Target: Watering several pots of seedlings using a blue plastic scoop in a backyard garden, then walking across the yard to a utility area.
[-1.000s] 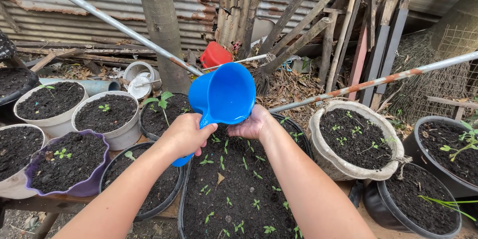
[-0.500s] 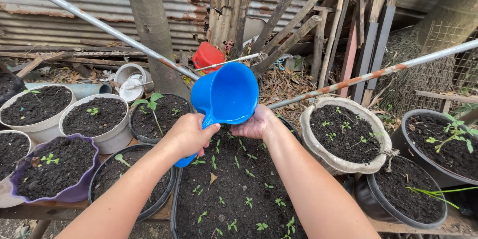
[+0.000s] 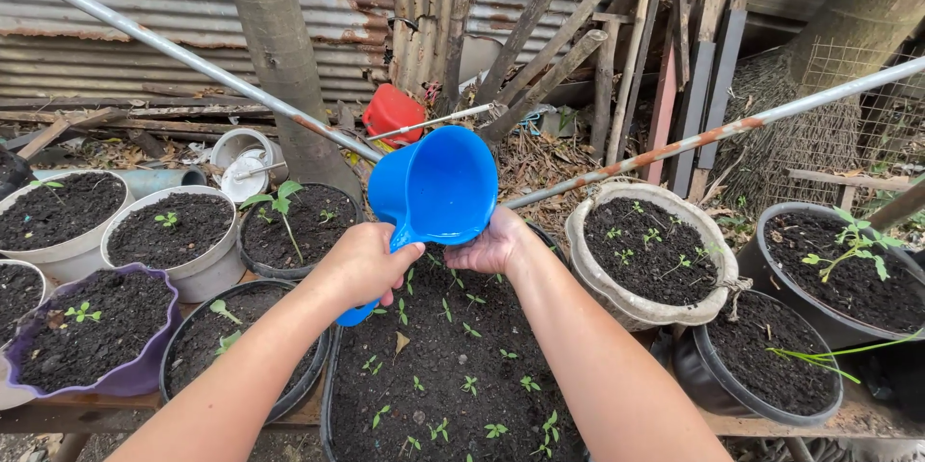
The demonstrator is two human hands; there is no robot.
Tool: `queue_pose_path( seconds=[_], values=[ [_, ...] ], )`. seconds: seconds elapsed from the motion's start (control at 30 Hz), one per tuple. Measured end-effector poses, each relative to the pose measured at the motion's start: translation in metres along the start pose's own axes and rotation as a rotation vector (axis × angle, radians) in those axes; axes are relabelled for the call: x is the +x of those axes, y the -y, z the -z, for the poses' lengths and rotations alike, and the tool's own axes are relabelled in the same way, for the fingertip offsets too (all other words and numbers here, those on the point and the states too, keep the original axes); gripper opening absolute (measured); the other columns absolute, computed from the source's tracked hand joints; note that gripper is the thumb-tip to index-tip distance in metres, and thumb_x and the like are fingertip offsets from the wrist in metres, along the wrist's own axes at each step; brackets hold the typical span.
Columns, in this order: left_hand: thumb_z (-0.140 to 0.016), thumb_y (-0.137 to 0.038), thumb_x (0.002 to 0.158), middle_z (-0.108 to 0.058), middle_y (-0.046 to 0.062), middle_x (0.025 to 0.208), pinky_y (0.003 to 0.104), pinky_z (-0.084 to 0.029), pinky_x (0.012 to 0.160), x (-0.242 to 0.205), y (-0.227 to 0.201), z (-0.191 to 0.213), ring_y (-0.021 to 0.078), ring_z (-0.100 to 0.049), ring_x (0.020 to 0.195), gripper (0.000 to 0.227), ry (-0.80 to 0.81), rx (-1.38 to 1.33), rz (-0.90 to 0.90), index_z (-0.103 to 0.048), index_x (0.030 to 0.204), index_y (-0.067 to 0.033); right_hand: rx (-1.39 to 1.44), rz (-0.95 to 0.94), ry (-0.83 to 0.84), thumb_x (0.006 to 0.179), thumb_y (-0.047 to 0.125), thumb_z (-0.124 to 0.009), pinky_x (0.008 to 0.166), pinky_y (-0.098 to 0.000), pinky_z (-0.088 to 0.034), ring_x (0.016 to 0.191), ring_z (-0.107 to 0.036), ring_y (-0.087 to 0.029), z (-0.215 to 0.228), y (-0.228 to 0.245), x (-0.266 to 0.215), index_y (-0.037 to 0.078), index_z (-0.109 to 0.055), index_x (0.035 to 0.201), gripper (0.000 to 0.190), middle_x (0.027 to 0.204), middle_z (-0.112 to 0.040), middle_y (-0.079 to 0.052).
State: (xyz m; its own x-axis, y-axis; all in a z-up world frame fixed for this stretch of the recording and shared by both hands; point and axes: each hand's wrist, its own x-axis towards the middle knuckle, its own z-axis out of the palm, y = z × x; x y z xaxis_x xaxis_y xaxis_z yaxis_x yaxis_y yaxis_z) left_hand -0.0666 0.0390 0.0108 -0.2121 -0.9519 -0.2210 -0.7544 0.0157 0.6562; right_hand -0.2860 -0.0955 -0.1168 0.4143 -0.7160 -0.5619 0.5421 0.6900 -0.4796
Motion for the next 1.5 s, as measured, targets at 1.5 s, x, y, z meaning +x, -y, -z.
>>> queue_pose_path(
  seconds=[1.5],
  values=[
    [-0.056,-0.035,0.101,-0.067,0.008,0.051,0.021,-0.046,0.041,-0.009,-0.013,-0.013,0.0161,-0.066,0.044,0.039,0.042,0.043,-0.03,-0.07,0.083,-0.0035,0.056,0.015,-0.038,0.102,0.041,-0.041,0.119,-0.0692,-0.008,0.149,-0.008,-0.059,0.031,-0.006,-0.015,-0.013,-0.026,0.155,0.077,0.157,-0.019,-0.047]
  ],
)
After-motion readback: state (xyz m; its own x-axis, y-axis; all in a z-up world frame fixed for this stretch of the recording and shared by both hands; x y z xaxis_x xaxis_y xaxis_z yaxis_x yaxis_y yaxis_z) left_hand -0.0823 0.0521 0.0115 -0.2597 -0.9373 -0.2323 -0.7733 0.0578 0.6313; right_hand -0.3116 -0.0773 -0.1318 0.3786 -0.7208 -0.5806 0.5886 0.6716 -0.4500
